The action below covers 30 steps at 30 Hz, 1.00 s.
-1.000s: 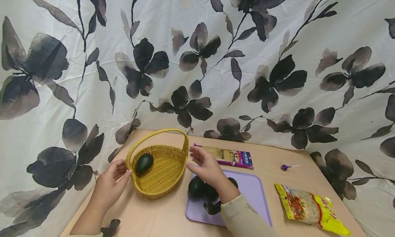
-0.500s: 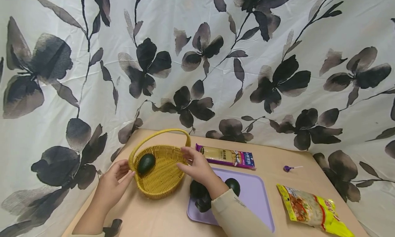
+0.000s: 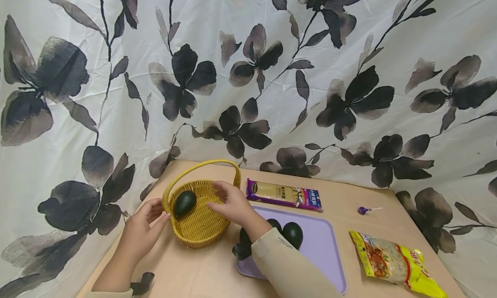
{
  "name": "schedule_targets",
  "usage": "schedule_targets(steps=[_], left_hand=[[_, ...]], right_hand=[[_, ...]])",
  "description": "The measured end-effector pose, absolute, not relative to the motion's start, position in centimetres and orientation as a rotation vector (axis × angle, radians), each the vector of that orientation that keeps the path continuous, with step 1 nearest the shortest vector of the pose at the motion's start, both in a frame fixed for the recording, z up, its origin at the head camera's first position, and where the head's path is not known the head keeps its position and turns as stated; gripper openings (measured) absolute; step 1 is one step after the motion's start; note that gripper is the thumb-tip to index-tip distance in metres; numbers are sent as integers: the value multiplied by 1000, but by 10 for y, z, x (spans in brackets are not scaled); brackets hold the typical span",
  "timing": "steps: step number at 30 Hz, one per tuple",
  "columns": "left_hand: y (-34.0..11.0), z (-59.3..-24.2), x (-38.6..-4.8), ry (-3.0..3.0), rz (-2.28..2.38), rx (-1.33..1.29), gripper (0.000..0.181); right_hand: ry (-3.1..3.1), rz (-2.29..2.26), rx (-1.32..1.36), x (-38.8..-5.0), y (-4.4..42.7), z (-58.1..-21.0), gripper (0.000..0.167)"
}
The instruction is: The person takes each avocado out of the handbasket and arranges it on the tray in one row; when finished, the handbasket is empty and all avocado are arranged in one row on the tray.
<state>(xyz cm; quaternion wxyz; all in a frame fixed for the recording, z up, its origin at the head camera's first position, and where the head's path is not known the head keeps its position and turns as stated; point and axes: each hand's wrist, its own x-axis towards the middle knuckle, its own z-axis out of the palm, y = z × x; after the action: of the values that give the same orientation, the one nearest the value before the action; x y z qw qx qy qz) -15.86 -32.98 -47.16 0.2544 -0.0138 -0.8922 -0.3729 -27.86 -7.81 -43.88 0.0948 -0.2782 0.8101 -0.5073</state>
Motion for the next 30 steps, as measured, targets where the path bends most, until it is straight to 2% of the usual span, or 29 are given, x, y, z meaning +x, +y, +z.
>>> schedule_targets(steps=[21, 30], left_hand=[[-328, -468, -158, -2439, -1041, -20, 43], [-327, -467, -158, -2452, -1037, -4, 44]], right_hand=[[2408, -1427, -765, -288, -125, -439, 68], [2426, -1316, -773, -292, -144, -454, 67]])
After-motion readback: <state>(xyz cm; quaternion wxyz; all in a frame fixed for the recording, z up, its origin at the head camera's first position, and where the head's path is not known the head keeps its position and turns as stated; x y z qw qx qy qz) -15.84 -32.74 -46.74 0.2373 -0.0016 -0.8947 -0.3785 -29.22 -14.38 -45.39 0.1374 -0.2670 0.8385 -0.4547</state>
